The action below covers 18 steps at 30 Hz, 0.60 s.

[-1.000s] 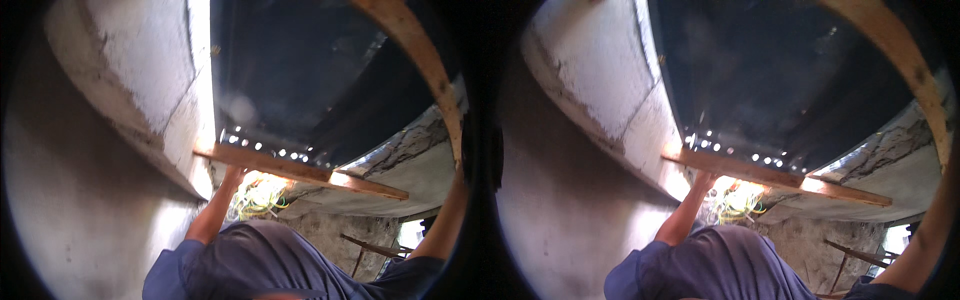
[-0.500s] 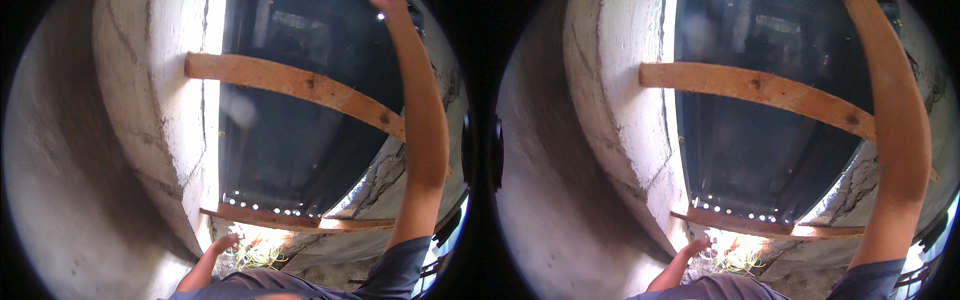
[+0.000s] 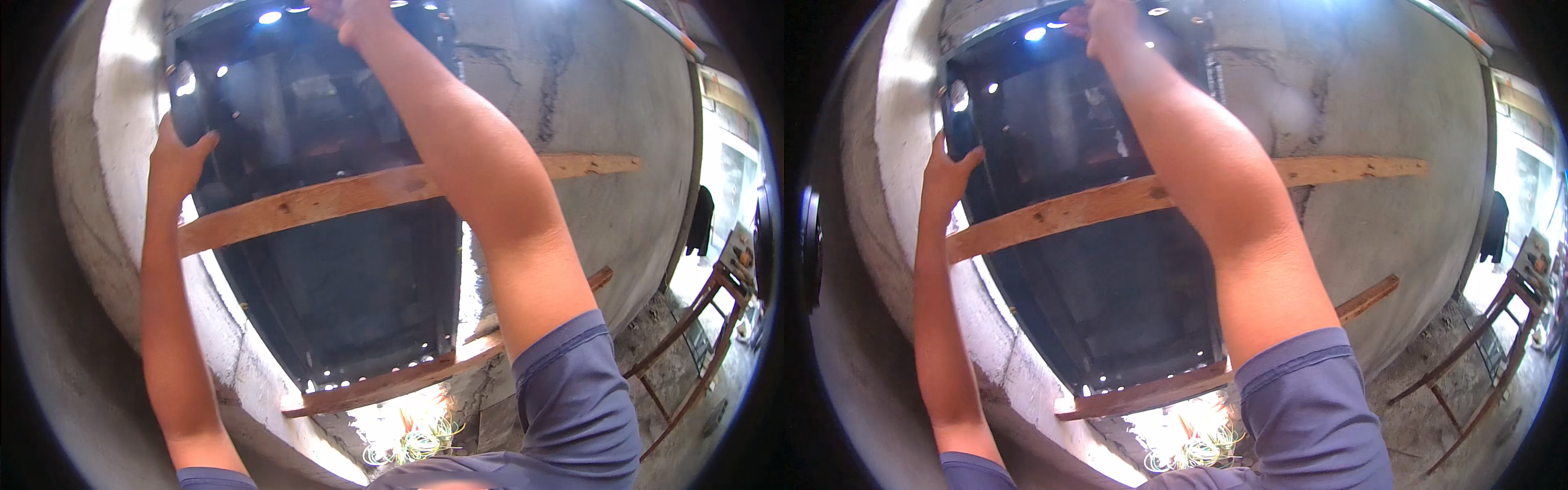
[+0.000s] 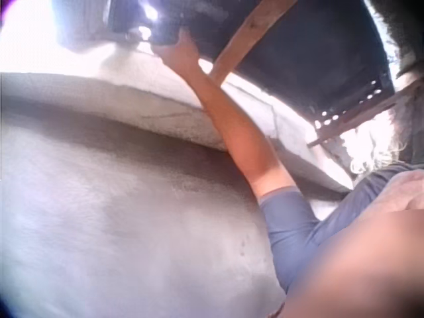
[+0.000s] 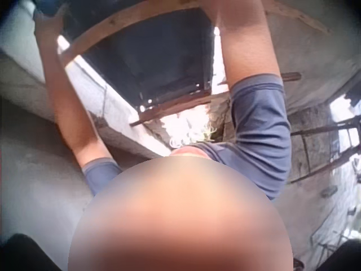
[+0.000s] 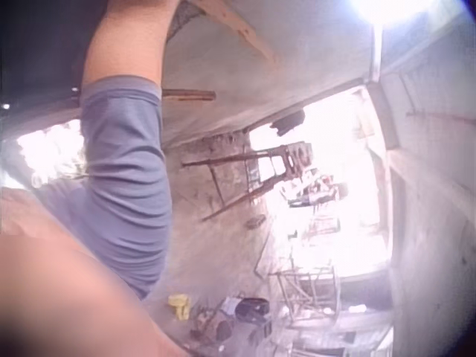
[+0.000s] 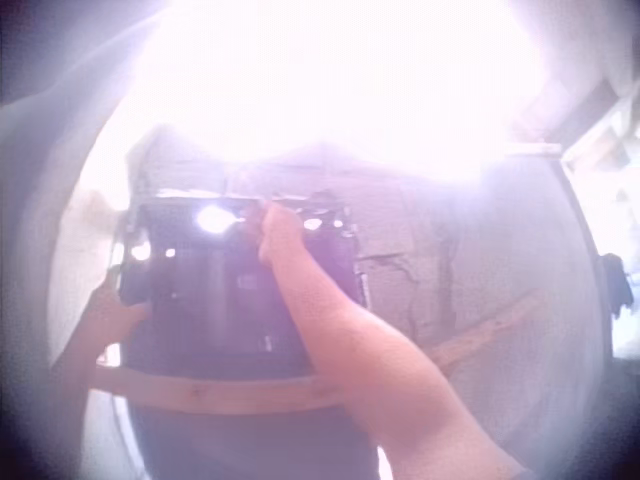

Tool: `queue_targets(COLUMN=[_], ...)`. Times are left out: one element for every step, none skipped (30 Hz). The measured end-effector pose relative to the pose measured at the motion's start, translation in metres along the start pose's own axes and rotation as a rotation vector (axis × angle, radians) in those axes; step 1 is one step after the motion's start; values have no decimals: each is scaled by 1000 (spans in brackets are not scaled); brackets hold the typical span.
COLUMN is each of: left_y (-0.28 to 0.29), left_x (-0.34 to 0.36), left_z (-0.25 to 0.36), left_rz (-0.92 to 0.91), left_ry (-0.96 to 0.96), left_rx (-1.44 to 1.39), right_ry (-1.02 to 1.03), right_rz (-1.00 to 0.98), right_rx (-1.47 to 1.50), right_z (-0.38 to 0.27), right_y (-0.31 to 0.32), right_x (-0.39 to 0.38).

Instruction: The person receives a black electrical box from another worker and positions it between two wooden supports in a narrow shaft. They adjust the box's alignment and hold it in place while the other worker assists from above.

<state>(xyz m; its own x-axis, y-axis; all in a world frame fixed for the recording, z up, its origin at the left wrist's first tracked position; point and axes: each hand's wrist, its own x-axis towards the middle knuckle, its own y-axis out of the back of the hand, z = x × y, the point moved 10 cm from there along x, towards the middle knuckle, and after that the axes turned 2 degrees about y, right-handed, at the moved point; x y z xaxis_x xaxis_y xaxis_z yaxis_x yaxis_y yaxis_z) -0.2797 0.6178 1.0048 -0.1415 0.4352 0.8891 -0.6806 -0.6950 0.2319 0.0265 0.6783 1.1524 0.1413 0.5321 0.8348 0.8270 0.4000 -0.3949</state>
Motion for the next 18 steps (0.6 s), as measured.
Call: queue_targets(left_y=[-3,-4,1,2,-3,-9,-18,-20,-21,-27,-25,-27,-22,-24,-28,-27,-26,-22], left_x=[6,12,16,19,22,28,34,37,43,51,58,63,70,74,80,84,89,93], left_z=[-8,-22,-21,-27,-38,-51,-65,-72,-81,-94,-97,-102,-103,-108,-118,-116,-119,-125], left_rz=[-11,-19,57,114,135,101,42,65,101,60,100,56,108,43,-14,-40,-50,-19], left_ry=[14,71,-24,-50,-41,-26,22,-23,-22,31,5,-18,-50,-45,24,-36,-36,-15], left_rx=[4,22,60,96,131,-28,-182,-214,-248,-369,-225,-235,-171,-267,-357,-336,-319,-291], right_ry=[-3,-14,-34,11,43,214,386,629,879,985,1013,801,477,42,-189,-96,-539,-410], right_rz=[-47,-93,-136,-171,-203,-208,-201,-96,14,164,156,234,341,434,374,230,223,272], right_rx=[-94,-183,-268,-452,-636,-673,-715,-816,-923,-939,-937,-909,-1211,-1257,-1314,-1519,-1385,-1475], right_z=[-11,-18,-22,-43,-70,-96,-126,-144,-158,-155,-142,-105,-66,-14,27,49,91,96], right_y=[-2,-6,-7,-2,15,42,60,93,121,149,170,202,232,274,294,289,324,326], right_x=[-10,-24,-43,-63,-88,-132,-190,-249,-315,-376,-426,-457,-480,-501,-517,-517,-540,-535])
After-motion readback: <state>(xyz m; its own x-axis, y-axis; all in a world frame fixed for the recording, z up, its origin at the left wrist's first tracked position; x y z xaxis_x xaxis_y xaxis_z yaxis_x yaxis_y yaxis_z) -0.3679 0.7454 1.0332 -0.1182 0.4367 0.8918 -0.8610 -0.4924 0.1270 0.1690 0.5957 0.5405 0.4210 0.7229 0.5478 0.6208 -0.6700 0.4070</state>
